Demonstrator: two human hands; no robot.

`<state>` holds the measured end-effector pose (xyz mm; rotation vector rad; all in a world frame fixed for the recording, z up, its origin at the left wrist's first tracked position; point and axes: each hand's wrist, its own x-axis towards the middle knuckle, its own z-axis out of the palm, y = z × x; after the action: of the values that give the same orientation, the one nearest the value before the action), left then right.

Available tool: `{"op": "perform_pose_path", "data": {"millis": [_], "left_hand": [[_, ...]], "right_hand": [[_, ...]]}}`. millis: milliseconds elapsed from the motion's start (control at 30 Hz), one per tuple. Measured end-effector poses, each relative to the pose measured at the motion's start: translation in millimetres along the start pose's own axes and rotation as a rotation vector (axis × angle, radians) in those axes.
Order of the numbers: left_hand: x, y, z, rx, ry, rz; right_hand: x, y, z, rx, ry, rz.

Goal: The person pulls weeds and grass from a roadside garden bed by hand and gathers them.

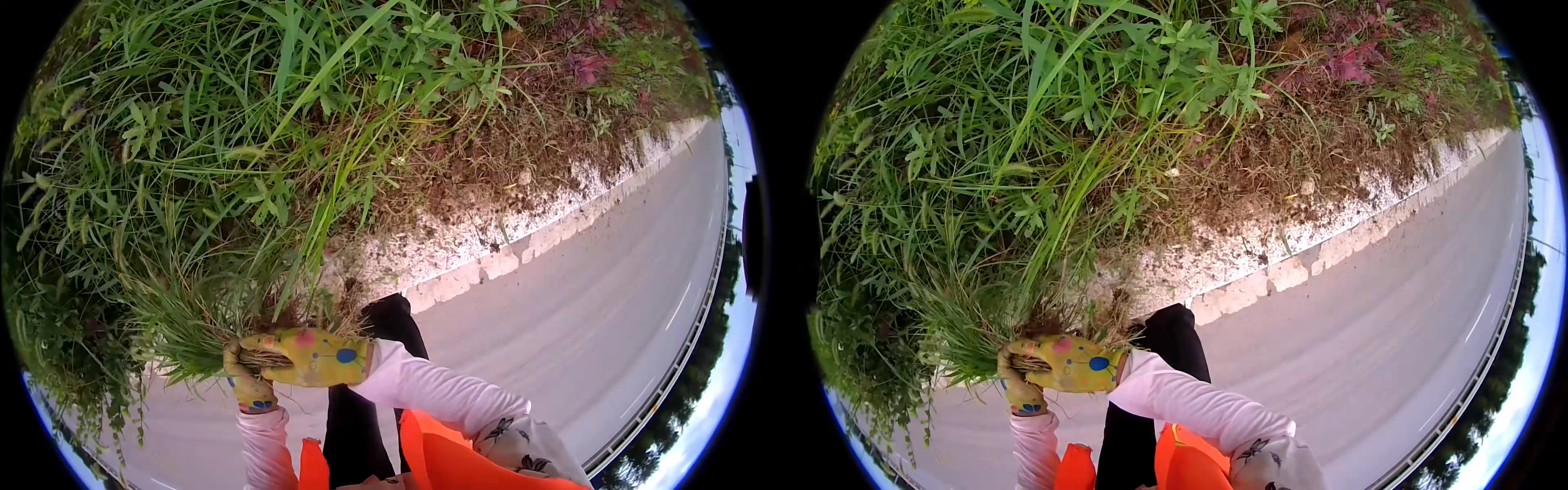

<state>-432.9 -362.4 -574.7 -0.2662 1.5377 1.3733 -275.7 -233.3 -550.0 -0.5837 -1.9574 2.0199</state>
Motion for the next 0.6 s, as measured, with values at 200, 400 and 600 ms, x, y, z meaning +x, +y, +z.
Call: {"op": "perform_pose_path", "data": {"millis": [200, 400, 600], "left_hand": [[23, -1, -1, -0.177, 0.354, -0.075], [25, -14, -10, -0.189, 0.36, -0.042], [24, -19, -15, -0.203, 0.325, -0.067]], "right_hand": [[-18, 165, -141, -0.517, 1.018, 0.644], [44, 225, -196, -0.341, 0.821, 0.435], [52, 229, -170, 0.941, 1.394, 0.583]]}}
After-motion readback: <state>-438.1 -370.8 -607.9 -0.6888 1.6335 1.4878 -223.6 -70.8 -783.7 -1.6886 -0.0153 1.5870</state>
